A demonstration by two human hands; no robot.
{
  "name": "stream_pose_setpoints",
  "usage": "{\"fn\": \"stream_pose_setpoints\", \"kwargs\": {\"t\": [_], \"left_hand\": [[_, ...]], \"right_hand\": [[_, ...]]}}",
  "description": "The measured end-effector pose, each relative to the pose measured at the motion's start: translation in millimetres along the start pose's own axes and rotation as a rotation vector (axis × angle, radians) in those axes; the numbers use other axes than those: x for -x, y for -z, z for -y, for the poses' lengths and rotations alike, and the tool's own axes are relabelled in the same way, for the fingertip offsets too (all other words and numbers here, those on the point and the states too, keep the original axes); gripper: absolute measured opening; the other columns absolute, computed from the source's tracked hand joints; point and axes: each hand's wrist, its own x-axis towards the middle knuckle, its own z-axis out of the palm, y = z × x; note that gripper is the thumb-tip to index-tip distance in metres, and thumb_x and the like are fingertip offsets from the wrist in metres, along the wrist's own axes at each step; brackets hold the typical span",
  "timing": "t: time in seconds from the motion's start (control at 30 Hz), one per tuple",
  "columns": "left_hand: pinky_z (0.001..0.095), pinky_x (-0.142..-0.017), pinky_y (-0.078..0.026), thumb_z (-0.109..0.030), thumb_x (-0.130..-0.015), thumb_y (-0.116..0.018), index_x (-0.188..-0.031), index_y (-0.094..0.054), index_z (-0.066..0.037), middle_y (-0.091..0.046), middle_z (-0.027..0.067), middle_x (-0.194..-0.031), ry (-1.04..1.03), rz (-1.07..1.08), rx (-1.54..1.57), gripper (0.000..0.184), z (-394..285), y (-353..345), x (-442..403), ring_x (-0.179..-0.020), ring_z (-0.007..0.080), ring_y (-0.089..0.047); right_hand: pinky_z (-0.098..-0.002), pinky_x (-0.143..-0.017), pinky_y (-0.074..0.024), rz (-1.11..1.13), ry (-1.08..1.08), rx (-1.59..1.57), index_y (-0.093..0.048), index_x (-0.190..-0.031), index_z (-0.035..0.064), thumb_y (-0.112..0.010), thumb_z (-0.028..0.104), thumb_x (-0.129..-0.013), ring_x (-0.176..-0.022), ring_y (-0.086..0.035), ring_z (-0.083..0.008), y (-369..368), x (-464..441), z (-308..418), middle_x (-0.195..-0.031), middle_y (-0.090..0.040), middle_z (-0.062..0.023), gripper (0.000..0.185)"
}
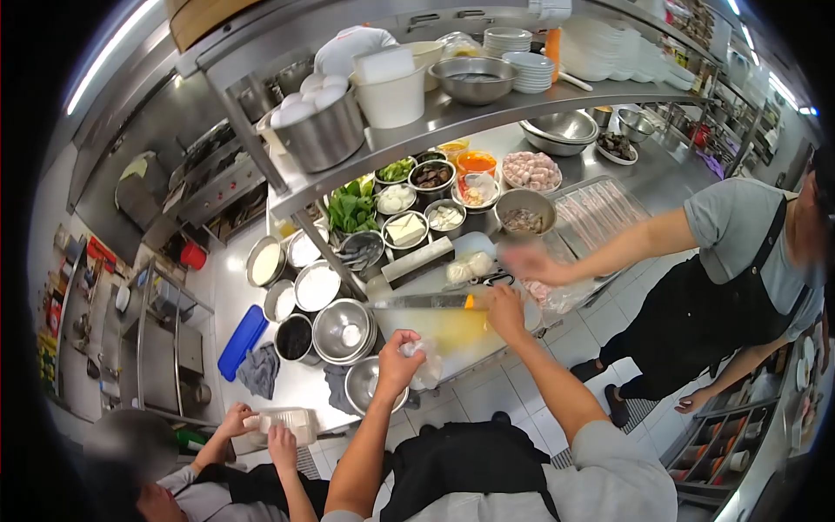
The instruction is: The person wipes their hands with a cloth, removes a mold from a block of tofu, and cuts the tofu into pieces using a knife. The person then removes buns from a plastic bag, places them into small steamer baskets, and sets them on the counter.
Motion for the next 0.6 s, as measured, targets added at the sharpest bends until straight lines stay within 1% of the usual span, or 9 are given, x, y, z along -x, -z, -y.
{"fn": "stream_pose_setpoints", "kwargs": {"t": [0.03, 0.13, 0.2, 0.27, 0.33, 0.37, 0.43, 0.53, 0.6], "left_hand": [[0.0283, -0.081, -0.049, -0.001, -0.072, -0.071, -0.099, -0.062, -0.003, -0.065, 0.0048, -0.093, 0.024, -0.010, 0.083, 0.029, 3, -3, -5, -0.089, 0.0134, -0.061], [0.0290, -0.078, -0.051, 0.002, -0.072, -0.074, -0.095, -0.062, -0.003, -0.063, 0.0029, -0.091, 0.075, -0.021, 0.336, 0.027, 5, -13, -14, -0.083, 0.0132, -0.061], [0.0303, -0.080, -0.051, -0.008, -0.073, -0.075, -0.097, -0.063, -0.004, -0.068, 0.0070, -0.092, -0.117, -0.089, -0.036, 0.028, 33, -16, -21, -0.089, 0.0143, -0.062], [0.0325, -0.083, -0.051, -0.008, -0.072, -0.074, -0.099, -0.064, -0.007, -0.068, 0.0105, -0.094, -0.003, 0.009, -0.210, 0.028, 42, -17, -16, -0.091, 0.0199, -0.065], [0.0370, -0.084, -0.051, -0.009, -0.072, -0.074, -0.100, -0.064, -0.008, -0.069, 0.0152, -0.093, -0.097, -0.008, -0.352, 0.030, 52, -19, -7, -0.091, 0.0281, -0.067], [0.0370, -0.084, -0.051, -0.009, -0.072, -0.074, -0.100, -0.064, -0.008, -0.069, 0.0152, -0.093, -0.122, -0.013, -0.362, 0.030, 43, -19, -11, -0.091, 0.0281, -0.067], [0.0409, -0.082, -0.051, -0.010, -0.070, -0.074, -0.101, -0.061, -0.007, -0.067, 0.0208, -0.094, -0.188, -0.050, -0.576, 0.034, 33, -17, 8, -0.088, 0.0382, -0.066], [0.0427, -0.074, -0.053, -0.010, -0.071, -0.074, -0.101, -0.058, -0.007, -0.062, 0.0245, -0.096, -0.185, 0.010, -0.600, 0.035, 37, -24, 9, -0.078, 0.0434, -0.063], [0.0402, -0.070, -0.054, -0.008, -0.071, -0.073, -0.099, -0.056, -0.006, -0.062, 0.0217, -0.094, -0.102, 0.056, -0.522, 0.033, 25, -28, 6, -0.075, 0.0402, -0.064]], "right_hand": [[-0.0475, -0.093, -0.0454, 0.048, -0.077, 0.116, -0.066, -0.104, 0.0066, -0.060, 0.002, -0.077, -0.106, -0.057, -0.0350, 7, -12, -5, -0.111, -0.063, -0.0132, 0.028], [-0.0469, -0.092, -0.0466, 0.122, -0.032, 0.284, -0.066, -0.104, 0.0059, -0.061, 0.003, -0.076, -0.108, -0.057, -0.0351, 3, -43, -33, -0.113, -0.063, -0.0121, 0.028], [-0.0456, -0.093, -0.0460, 0.184, 0.008, 0.301, -0.067, -0.104, 0.0058, -0.062, 0.005, -0.075, -0.111, -0.055, -0.0346, -10, -54, -55, -0.113, -0.063, -0.0121, 0.029], [-0.0442, -0.097, -0.0437, 0.235, 0.115, 0.368, -0.066, -0.106, 0.0062, -0.066, 0.012, -0.074, -0.115, -0.053, -0.0330, -32, -62, -77, -0.114, -0.063, -0.0122, 0.032], [-0.0439, -0.100, -0.0419, 0.187, 0.181, 0.409, -0.065, -0.107, 0.0066, -0.068, 0.015, -0.074, -0.117, -0.052, -0.0320, -30, -81, -77, -0.115, -0.064, -0.0124, 0.035], [-0.0444, -0.101, -0.0402, 0.342, 0.235, 0.503, -0.064, -0.109, 0.0074, -0.070, 0.019, -0.073, -0.117, -0.051, -0.0314, -16, -91, -73, -0.115, -0.064, -0.0128, 0.039], [-0.0466, -0.102, -0.0377, 0.574, 0.312, 0.617, -0.062, -0.114, 0.0083, -0.074, 0.026, -0.070, -0.117, -0.051, -0.0294, 2, -90, -65, -0.112, -0.066, -0.0117, 0.050], [-0.0452, -0.099, -0.0401, 0.701, 0.335, 0.637, -0.060, -0.116, 0.0069, -0.077, 0.027, -0.065, -0.113, -0.055, -0.0304, 23, -97, -60, -0.106, -0.068, -0.0130, 0.057], [-0.0446, -0.096, -0.0430, 0.666, 0.322, 0.622, -0.059, -0.117, 0.0059, -0.078, 0.028, -0.064, -0.109, -0.059, -0.0314, 28, -93, -63, -0.104, -0.069, -0.0139, 0.060]]}}
